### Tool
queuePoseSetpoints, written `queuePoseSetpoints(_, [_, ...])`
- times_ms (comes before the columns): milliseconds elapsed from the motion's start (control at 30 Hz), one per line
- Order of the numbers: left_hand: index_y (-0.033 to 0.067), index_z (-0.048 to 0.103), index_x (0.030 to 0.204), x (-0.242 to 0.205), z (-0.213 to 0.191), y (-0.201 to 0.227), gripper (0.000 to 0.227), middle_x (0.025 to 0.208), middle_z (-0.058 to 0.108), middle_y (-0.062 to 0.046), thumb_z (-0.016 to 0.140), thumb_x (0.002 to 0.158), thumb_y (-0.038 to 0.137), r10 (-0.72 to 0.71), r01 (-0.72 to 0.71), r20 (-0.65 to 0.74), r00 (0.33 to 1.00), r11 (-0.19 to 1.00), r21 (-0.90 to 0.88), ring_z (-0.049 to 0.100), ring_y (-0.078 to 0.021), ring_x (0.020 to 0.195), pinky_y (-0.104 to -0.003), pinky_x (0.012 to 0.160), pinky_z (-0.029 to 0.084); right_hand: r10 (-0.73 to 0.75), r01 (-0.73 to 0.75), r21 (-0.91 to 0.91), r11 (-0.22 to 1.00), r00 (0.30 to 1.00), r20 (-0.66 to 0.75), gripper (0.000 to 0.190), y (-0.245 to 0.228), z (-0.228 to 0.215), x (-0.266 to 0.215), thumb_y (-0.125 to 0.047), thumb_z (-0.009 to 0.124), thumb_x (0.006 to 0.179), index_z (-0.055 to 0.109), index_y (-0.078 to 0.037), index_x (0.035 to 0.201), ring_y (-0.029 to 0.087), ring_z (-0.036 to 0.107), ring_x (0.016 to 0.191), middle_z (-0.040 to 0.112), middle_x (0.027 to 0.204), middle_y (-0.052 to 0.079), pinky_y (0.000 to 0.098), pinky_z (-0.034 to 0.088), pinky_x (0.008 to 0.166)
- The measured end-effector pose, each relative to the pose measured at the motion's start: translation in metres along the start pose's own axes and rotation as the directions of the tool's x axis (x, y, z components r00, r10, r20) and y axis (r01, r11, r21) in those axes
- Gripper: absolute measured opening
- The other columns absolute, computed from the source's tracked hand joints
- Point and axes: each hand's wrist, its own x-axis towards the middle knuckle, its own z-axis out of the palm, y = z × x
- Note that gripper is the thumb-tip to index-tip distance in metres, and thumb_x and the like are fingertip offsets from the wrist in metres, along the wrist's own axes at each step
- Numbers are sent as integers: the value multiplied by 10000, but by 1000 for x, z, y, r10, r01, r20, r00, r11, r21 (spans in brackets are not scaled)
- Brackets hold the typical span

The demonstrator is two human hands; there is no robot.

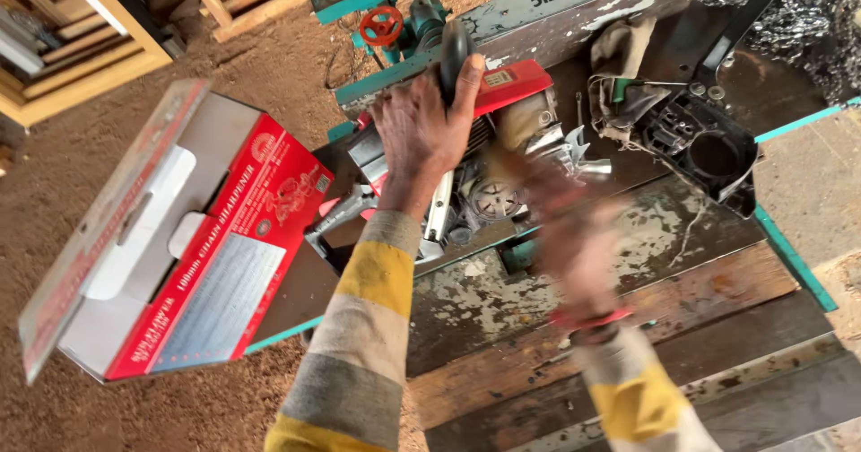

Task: The person cleans a red and black chainsaw using a brush and a T-handle wrench. They scrub the engine casing, air filter area, and handle with the brush, then use the wrench to clean crevices and remove debris from the tool's components.

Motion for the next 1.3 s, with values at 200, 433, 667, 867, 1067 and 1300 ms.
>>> queuePoseSetpoints(200, [128,763,1153,0,7,-6,704,1021,731,-258,437,938,714,71,-72,-120,990,997,3,662,-480,1022,-666,1038,351,87,-113,112,987,972,216,181,3,-34,-14,-57,628,964,774,-26,1066,177,695,591,776,831,147,284,557,459])
queuePoseSetpoints(433, [121,753,1129,7,0,-2,732,1093,741,-235,411,925,734,27,-29,-30,999,998,-52,650,-474,1088,-614,1058,375,34,-95,66,993,789,614,200,8,-23,-12,-38,662,876,782,-40,1035,145,730,589,791,813,108,287,622,457])
queuePoseSetpoints(667, [84,736,1222,0,-5,0,770,1117,738,-237,393,944,715,80,-85,-70,994,993,-86,632,-497,1080,-669,1018,322,-226,174,155,973,864,449,176,-8,-4,-2,-73,603,945,767,-11,959,130,653,479,771,736,120,272,502,399])
queuePoseSetpoints(867, [85,769,1115,-1,-6,4,735,1105,750,-216,380,968,691,-19,19,23,1000,1000,2,645,-469,1106,-652,1096,330,-50,6,489,872,996,76,138,-6,-26,9,-68,606,990,722,-2,957,127,685,616,767,896,94,257,550,552])
queuePoseSetpoints(1067, [113,754,1163,-3,-5,8,687,1117,742,-208,416,967,678,18,-21,-45,999,998,-63,652,-430,1095,-603,1066,371,-238,127,333,934,918,318,138,-20,-4,18,-100,688,953,787,-41,1030,115,691,663,771,905,75,236,565,524])
queuePoseSetpoints(1300, [168,758,1134,-8,-6,6,658,1121,766,-128,318,1001,640,24,-19,73,997,997,-78,660,-392,1144,-677,1107,295,-306,307,-37,951,919,-246,136,-16,-49,51,-111,672,1071,741,-12,1134,109,712,589,766,821,94,221,555,464])
